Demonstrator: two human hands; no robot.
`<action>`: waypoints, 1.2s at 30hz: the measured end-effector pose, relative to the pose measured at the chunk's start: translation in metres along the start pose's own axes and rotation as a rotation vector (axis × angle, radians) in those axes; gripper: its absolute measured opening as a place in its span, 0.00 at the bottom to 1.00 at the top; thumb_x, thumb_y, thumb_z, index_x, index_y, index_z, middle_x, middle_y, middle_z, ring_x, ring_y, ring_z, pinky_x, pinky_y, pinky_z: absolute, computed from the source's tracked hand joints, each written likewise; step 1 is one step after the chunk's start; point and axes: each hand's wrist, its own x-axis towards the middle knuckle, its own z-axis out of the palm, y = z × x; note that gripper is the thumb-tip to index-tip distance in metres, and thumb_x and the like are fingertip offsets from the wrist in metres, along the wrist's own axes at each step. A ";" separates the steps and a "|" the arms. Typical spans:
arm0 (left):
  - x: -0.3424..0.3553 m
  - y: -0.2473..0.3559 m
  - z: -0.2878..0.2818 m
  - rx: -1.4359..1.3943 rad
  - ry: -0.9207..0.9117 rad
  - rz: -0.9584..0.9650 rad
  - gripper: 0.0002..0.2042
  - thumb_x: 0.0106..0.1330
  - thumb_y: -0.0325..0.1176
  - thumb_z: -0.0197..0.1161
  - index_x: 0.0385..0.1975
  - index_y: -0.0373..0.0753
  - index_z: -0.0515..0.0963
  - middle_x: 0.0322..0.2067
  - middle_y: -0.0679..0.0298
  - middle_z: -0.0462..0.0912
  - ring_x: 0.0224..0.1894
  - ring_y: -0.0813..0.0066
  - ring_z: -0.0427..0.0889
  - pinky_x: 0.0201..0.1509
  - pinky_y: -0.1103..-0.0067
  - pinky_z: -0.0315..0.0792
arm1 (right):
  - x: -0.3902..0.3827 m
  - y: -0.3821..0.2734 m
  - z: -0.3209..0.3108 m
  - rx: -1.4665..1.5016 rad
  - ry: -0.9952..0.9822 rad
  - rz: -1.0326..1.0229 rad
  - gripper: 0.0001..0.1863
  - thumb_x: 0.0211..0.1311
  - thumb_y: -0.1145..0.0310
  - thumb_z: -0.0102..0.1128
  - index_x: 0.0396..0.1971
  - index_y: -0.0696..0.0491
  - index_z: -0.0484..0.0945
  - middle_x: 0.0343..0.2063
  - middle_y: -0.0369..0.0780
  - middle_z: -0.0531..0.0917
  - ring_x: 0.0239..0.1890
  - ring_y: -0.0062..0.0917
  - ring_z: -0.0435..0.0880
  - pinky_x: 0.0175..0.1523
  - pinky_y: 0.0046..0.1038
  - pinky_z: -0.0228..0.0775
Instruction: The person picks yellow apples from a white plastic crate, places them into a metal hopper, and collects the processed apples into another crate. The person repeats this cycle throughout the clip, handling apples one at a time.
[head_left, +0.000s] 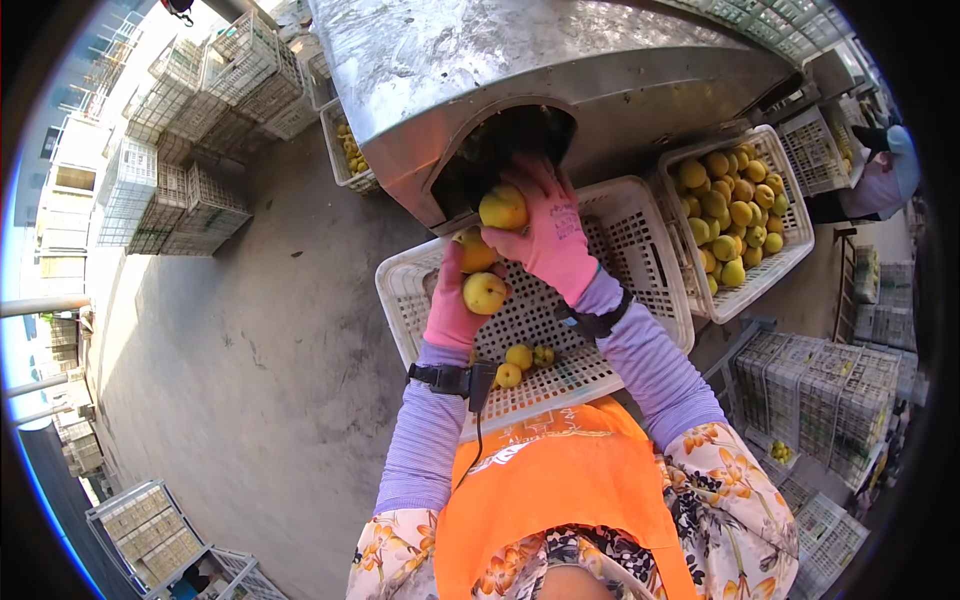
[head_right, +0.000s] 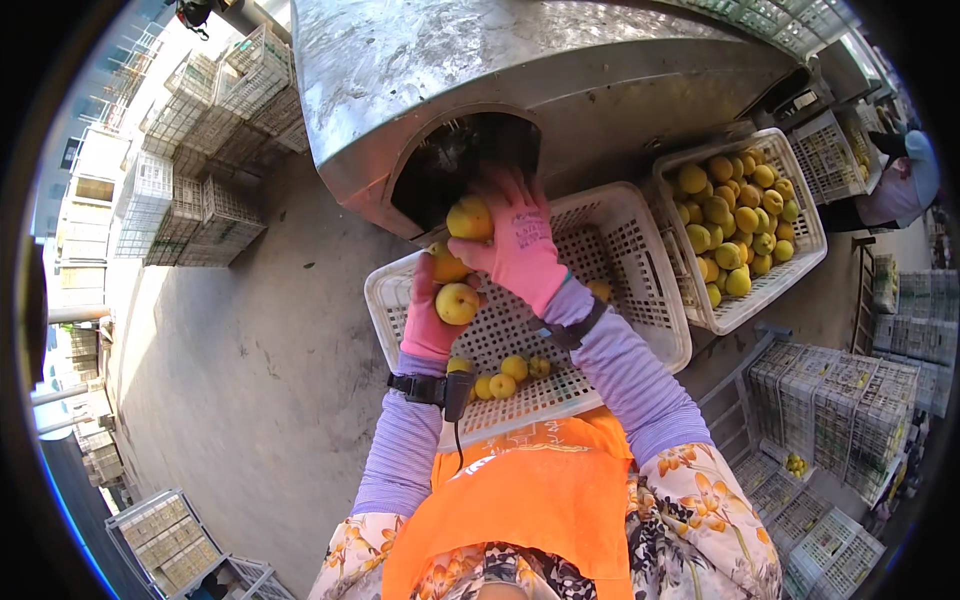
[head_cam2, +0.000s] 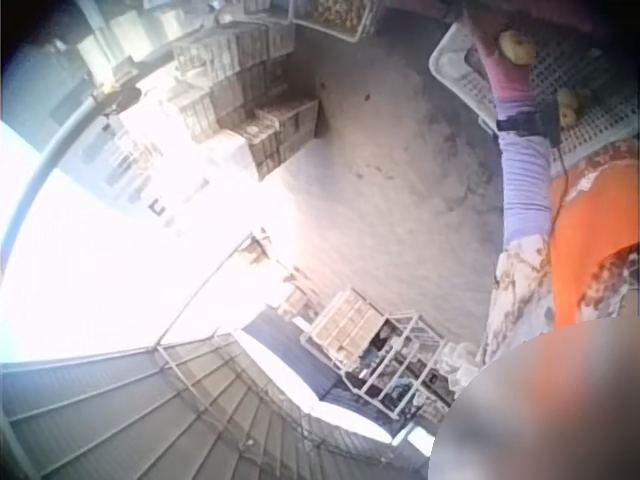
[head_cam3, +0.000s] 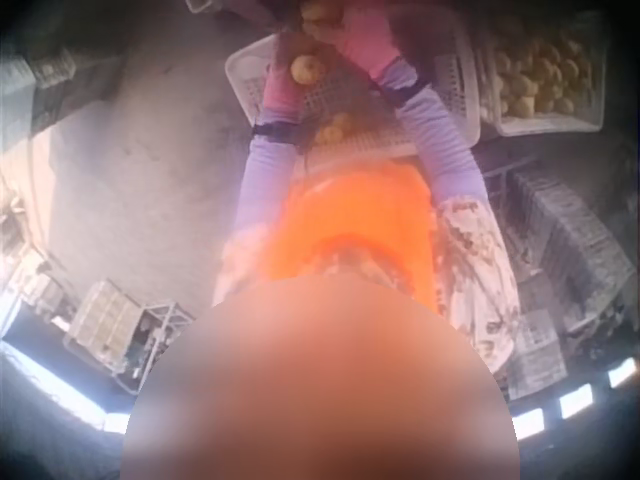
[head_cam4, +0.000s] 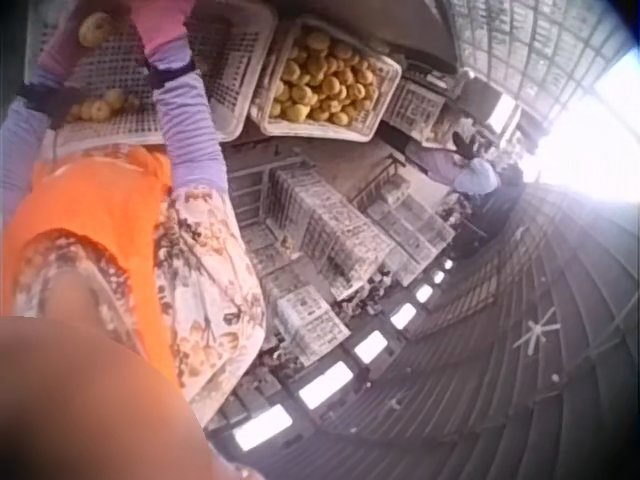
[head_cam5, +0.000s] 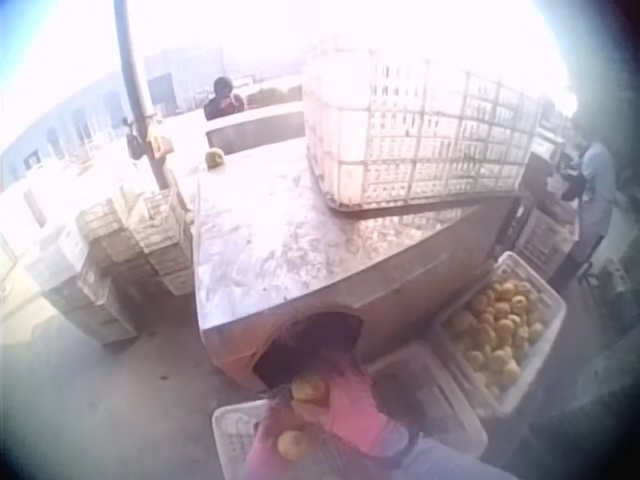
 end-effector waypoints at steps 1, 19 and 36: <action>-0.007 0.000 0.001 0.045 0.014 0.019 0.33 0.74 0.61 0.59 0.65 0.40 0.71 0.55 0.53 0.83 0.42 0.69 0.86 0.42 0.67 0.86 | 0.002 0.012 0.021 -0.098 0.023 0.010 0.42 0.46 0.49 0.77 0.61 0.55 0.76 0.67 0.52 0.70 0.71 0.49 0.66 0.76 0.51 0.54; -0.040 0.027 0.038 0.541 -0.134 0.340 0.33 0.81 0.54 0.44 0.79 0.42 0.52 0.64 0.52 0.74 0.55 0.63 0.81 0.57 0.69 0.81 | 0.009 -0.046 -0.039 0.185 -0.074 -0.068 0.38 0.53 0.48 0.74 0.59 0.56 0.78 0.62 0.47 0.78 0.65 0.49 0.74 0.69 0.49 0.63; -0.017 -0.003 0.000 0.897 0.025 0.537 0.23 0.79 0.43 0.56 0.68 0.38 0.69 0.57 0.56 0.82 0.57 0.64 0.81 0.64 0.68 0.74 | 0.064 0.040 0.083 -0.333 0.306 -0.112 0.32 0.59 0.46 0.68 0.55 0.54 0.79 0.59 0.49 0.77 0.66 0.50 0.70 0.70 0.55 0.58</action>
